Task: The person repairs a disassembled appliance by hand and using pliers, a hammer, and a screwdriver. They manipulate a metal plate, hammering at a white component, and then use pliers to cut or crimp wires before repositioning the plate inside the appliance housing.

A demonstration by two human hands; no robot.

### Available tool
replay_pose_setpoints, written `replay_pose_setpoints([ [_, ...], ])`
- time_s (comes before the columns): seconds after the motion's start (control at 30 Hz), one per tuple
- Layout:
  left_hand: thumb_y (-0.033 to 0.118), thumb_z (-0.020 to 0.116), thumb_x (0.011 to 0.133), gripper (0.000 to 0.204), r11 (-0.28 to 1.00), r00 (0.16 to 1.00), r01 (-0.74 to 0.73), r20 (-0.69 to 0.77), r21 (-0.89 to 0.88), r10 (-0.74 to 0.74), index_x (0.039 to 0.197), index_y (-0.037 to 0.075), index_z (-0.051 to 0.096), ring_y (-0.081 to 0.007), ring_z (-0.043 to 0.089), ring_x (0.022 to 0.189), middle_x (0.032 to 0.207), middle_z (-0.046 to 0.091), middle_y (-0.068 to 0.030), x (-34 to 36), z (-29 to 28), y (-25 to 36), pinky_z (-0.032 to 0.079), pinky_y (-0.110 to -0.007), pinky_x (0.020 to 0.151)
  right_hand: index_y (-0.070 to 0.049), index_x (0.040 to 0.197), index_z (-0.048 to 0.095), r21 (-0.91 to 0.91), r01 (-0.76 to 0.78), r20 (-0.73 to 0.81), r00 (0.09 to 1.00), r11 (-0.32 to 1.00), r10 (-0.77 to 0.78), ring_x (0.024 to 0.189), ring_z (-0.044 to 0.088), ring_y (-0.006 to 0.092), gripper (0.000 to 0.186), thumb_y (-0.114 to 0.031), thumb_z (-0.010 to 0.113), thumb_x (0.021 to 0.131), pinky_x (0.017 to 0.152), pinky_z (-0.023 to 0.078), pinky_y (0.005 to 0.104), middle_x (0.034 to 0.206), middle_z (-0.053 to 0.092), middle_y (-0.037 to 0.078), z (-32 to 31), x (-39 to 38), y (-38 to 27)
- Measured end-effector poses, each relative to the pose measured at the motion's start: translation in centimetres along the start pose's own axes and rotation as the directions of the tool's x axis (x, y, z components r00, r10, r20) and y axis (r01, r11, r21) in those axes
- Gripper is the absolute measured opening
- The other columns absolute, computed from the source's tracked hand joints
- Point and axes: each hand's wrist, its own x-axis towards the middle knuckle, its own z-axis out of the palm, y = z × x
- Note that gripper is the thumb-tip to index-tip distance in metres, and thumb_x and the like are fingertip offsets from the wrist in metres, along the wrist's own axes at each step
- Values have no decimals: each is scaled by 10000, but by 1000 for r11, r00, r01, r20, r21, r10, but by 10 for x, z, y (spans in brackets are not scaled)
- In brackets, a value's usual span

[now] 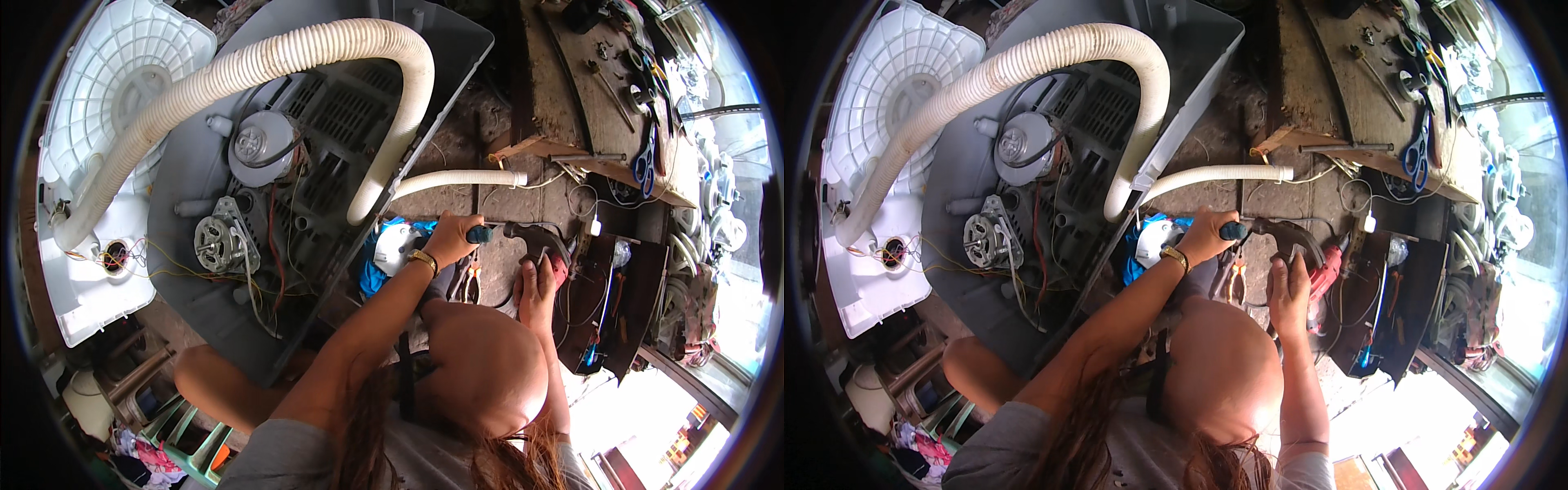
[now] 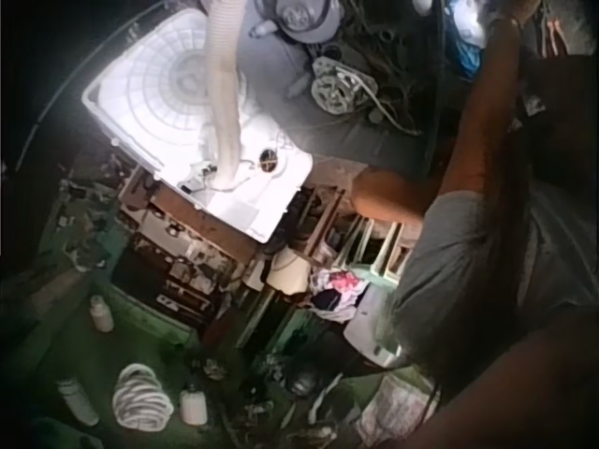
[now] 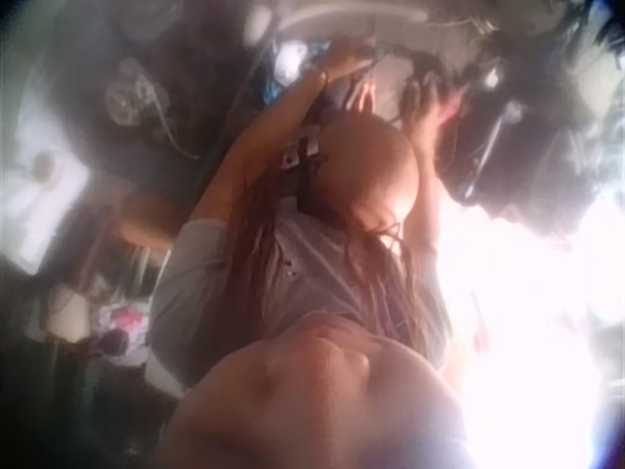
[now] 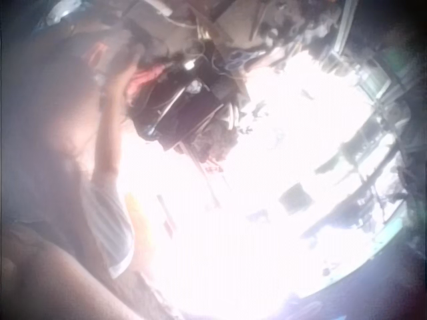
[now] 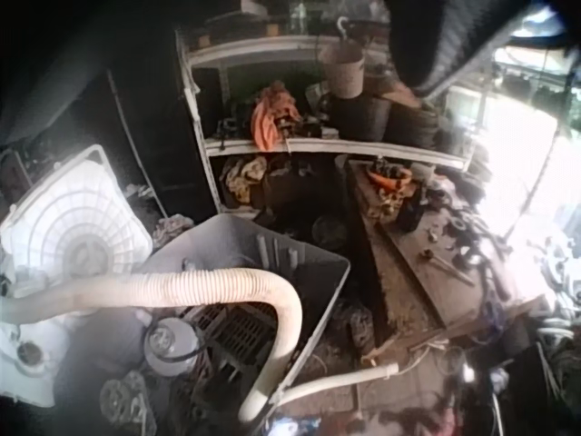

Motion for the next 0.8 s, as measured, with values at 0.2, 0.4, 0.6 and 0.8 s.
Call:
replay_pose_setpoints([
  [0.2,139,669,746,136,1000,999,-15,-40,-14,14,729,95,541,-317,576,595,591,557,-107,0,-2,2,393,-382,681,-53,965,486,-35,19,-57,998,999,-21,436,299,16,109,-139,430,1001,379,237,196,571,370,-70,-4,0,8],
  [0.4,102,674,724,146,999,999,14,-44,-42,-15,736,64,534,-333,575,596,588,543,-134,6,-7,4,409,-361,581,-47,956,482,-51,15,-51,999,999,-17,433,306,16,119,-147,434,1000,375,243,194,568,378,-65,-6,0,11],
  [0.6,107,677,727,156,1000,1000,-1,-31,10,1,773,68,533,-333,579,631,621,565,-128,2,-4,0,403,-373,634,-56,946,485,-41,-13,-54,998,999,11,434,313,15,118,-151,440,999,374,248,194,571,382,-65,-2,-1,13],
  [0.8,111,679,728,158,1000,1000,9,0,10,-9,787,72,538,-334,588,659,643,580,-124,2,-3,-1,399,-381,665,-56,960,494,-5,-24,-16,1000,1000,24,457,319,12,109,-146,446,997,394,245,190,605,392,-68,-7,1,14],
])
